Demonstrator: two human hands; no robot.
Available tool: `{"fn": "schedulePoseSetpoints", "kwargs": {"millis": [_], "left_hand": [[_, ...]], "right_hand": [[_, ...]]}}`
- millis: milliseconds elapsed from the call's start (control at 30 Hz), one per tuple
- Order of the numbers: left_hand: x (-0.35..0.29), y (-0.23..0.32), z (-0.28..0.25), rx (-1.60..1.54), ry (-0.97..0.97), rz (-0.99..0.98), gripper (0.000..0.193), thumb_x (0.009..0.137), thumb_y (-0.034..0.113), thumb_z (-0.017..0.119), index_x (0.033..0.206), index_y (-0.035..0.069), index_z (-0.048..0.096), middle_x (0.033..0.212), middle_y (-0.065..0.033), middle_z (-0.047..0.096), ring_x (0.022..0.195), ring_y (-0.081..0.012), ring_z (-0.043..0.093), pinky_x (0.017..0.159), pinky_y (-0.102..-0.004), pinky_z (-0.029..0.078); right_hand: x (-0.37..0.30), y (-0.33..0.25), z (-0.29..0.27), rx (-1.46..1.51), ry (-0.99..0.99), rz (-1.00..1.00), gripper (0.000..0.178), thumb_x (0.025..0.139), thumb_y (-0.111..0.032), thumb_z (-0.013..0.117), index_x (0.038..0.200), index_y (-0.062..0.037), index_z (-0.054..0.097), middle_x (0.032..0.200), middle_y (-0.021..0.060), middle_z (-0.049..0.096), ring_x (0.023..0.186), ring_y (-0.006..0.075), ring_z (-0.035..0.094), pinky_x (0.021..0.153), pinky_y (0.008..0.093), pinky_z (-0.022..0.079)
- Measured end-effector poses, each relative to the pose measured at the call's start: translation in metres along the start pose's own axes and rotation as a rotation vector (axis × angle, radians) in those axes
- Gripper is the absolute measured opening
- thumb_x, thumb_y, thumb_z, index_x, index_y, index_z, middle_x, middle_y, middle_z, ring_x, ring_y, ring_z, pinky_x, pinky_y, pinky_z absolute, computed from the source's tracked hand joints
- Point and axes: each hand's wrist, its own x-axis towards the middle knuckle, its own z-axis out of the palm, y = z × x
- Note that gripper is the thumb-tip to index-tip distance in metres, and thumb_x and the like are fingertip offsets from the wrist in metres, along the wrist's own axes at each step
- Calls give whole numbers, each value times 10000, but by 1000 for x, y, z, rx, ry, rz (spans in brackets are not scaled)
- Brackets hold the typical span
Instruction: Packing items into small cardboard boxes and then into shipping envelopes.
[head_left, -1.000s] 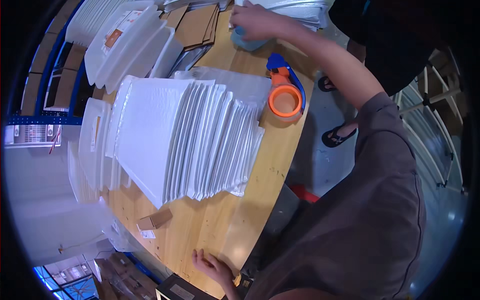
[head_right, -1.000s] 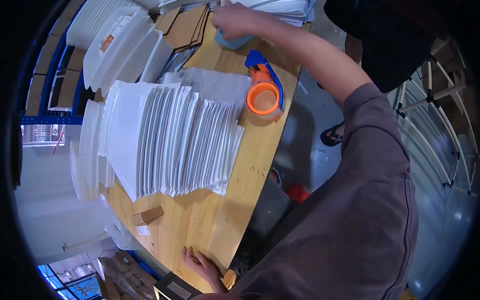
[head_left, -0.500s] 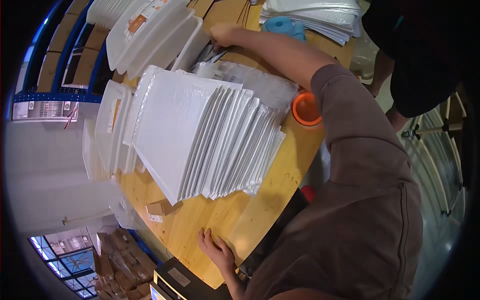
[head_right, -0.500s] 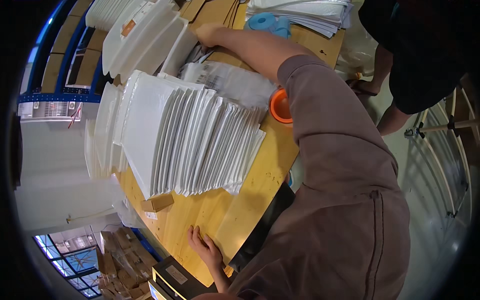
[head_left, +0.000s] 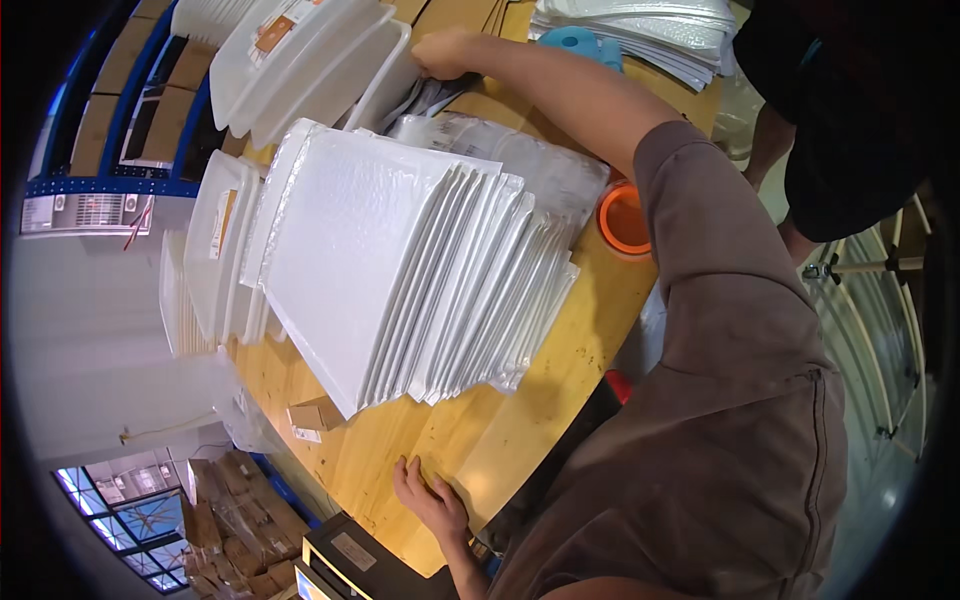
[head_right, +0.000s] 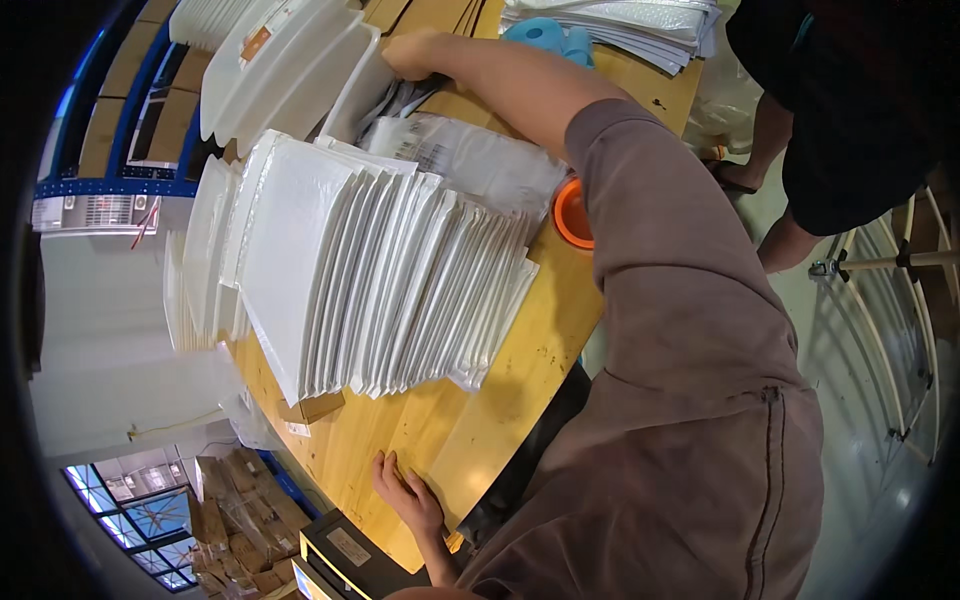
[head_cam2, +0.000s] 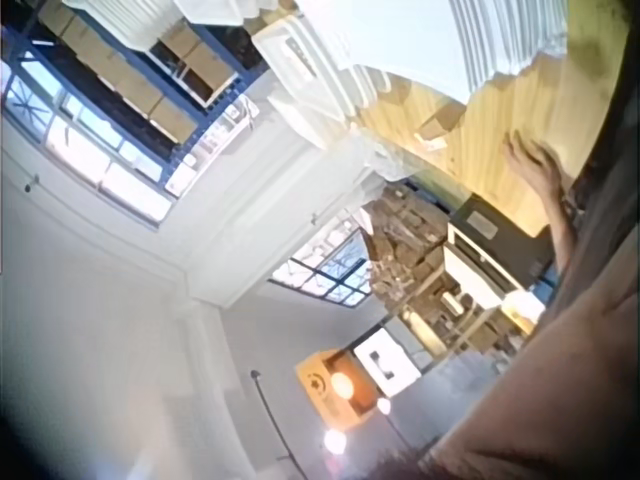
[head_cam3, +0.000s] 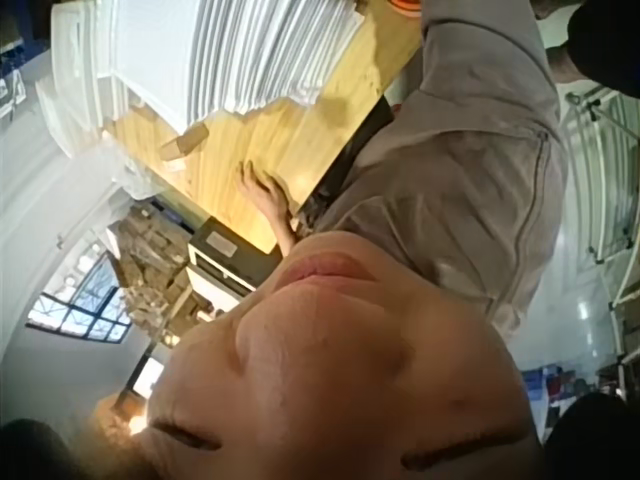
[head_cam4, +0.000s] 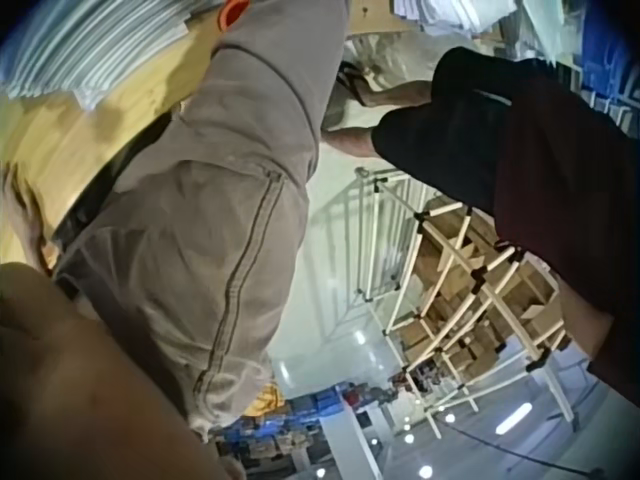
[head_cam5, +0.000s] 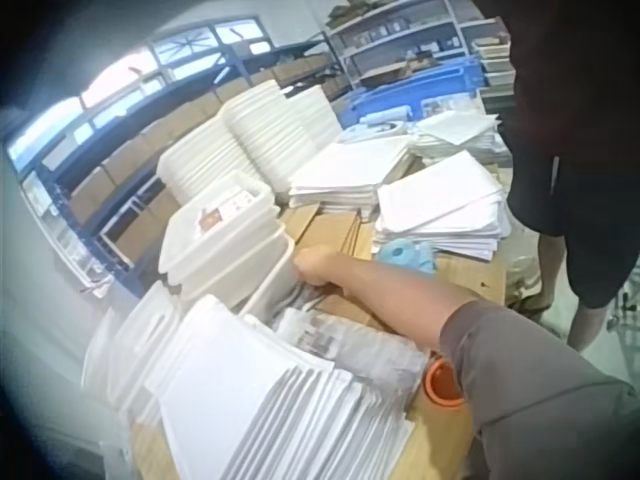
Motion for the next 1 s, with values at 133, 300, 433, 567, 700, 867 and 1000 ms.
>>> {"fn": "schedulePoseSetpoints", "kwargs": {"millis": [133, 300, 433, 567, 700, 867, 1000], "left_hand": [[0, 2, -1, 1, 3, 10, 440, 927, 51, 542, 1365, 13, 532, 1483, -237, 447, 1338, -424, 431, 1135, -484, 326], [1, 4, -4, 7, 7, 25, 444, 925, 56, 543, 1367, 16, 531, 1470, -239, 460, 1325, -425, 440, 1127, -484, 327], [2, 4, -3, 22, 12, 58, 450, 921, 55, 544, 1370, 17, 531, 1463, -239, 469, 1318, -424, 445, 1123, -483, 327], [0, 3, -7, 26, 22, 53, 460, 910, 52, 556, 1368, 19, 534, 1457, -239, 476, 1311, -420, 453, 1120, -479, 329], [3, 3, -5, 9, 33, 78, 463, 901, 53, 564, 1362, 20, 540, 1455, -235, 479, 1306, -417, 459, 1116, -474, 334], [3, -2, -6, -4, 49, 75, 458, 893, 59, 577, 1348, 24, 552, 1451, -222, 486, 1297, -414, 466, 1113, -465, 337], [1, -7, -8, -15, 70, 93, 452, 886, 64, 586, 1337, 30, 561, 1448, -207, 492, 1298, -405, 467, 1120, -469, 332]], "right_hand": [[-7, 0, -5, -1, 75, -24, 163, 874, -145, 622, 921, -22, 718, 903, 140, 740, 788, 378, 653, 740, 461, 529], [-6, 0, -11, -22, 49, -16, 127, 871, -105, 606, 885, -6, 686, 909, 149, 724, 798, 383, 646, 740, 452, 528], [2, 12, 1, 6, 159, -71, 107, 873, -87, 601, 882, -11, 677, 923, 156, 716, 801, 378, 642, 733, 445, 524], [-2, -19, -23, 158, 205, -18, 94, 883, -79, 600, 877, -17, 671, 929, 143, 704, 814, 360, 637, 736, 440, 515], [-18, -13, -21, 96, 240, -137, 110, 921, -118, 602, 930, -25, 661, 954, 119, 670, 850, 336, 618, 761, 424, 504], [-56, -7, -32, 36, 389, -82, 128, 951, -140, 599, 987, -32, 658, 991, 102, 652, 895, 320, 609, 793, 403, 497], [-55, -33, -67, 57, 413, -45, 138, 958, -148, 601, 997, -30, 662, 998, 88, 659, 889, 313, 611, 794, 397, 499]]}}
